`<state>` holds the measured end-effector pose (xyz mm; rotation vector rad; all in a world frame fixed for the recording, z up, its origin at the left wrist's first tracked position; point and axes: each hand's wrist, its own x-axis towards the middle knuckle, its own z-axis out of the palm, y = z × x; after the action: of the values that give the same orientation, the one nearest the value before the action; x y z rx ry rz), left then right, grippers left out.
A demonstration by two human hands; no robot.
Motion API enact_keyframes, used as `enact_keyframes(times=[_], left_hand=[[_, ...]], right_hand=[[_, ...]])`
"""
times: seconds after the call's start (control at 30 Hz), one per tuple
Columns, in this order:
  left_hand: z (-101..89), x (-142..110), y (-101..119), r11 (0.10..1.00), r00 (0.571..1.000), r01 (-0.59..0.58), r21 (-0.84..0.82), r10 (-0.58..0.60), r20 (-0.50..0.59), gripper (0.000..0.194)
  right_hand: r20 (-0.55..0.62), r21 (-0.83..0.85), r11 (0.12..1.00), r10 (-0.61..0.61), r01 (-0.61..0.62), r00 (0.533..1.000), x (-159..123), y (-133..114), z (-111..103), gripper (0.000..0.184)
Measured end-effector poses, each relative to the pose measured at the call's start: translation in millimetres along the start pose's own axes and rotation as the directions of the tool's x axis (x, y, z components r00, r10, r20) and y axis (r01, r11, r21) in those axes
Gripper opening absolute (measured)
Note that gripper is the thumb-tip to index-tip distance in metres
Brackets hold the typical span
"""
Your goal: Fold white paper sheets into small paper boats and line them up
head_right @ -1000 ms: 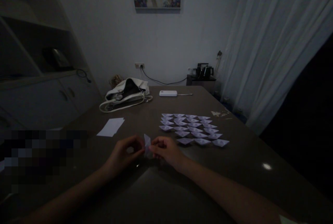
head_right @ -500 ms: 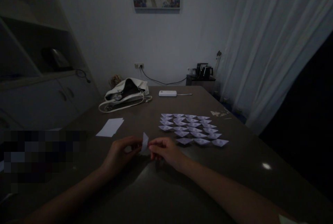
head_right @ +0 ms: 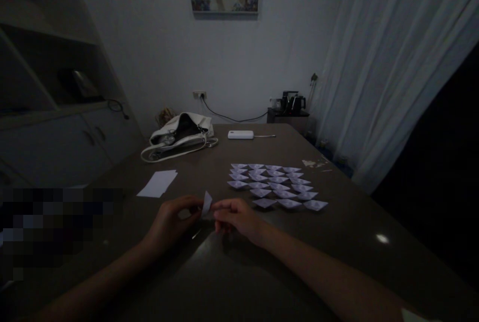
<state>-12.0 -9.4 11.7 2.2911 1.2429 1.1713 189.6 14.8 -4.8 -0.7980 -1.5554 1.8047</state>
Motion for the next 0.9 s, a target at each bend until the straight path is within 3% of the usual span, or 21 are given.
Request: enact_keyframes(times=[0.27, 0.67, 0.9], left_hand=[[-1.0, 0.5, 1.7, 1.0, 0.999, -0.009, 0.015, 0.01, -0.035, 0.021], [0.2, -0.4, 5.2, 0.999, 0.999, -0.004, 0.038, 0.006, -0.034, 0.02], [-1.8, 2.3, 3.0, 0.999, 1.0, -0.013, 0.051, 0.013, 0.013, 0.021]], right_hand=[[0.044, 0.088, 0.995, 0.036, -0.04, 0.998, -0.3, -3.3, -0.2, 0.036], [0.1, 0.043, 0.996, 0.068, -0.072, 0.993, 0.4, -2.9, -1.8, 0.031], [-0.012, 0.064, 0.995, 0.076, -0.075, 0.997, 1.2, -2.0, 2.5, 0.025]])
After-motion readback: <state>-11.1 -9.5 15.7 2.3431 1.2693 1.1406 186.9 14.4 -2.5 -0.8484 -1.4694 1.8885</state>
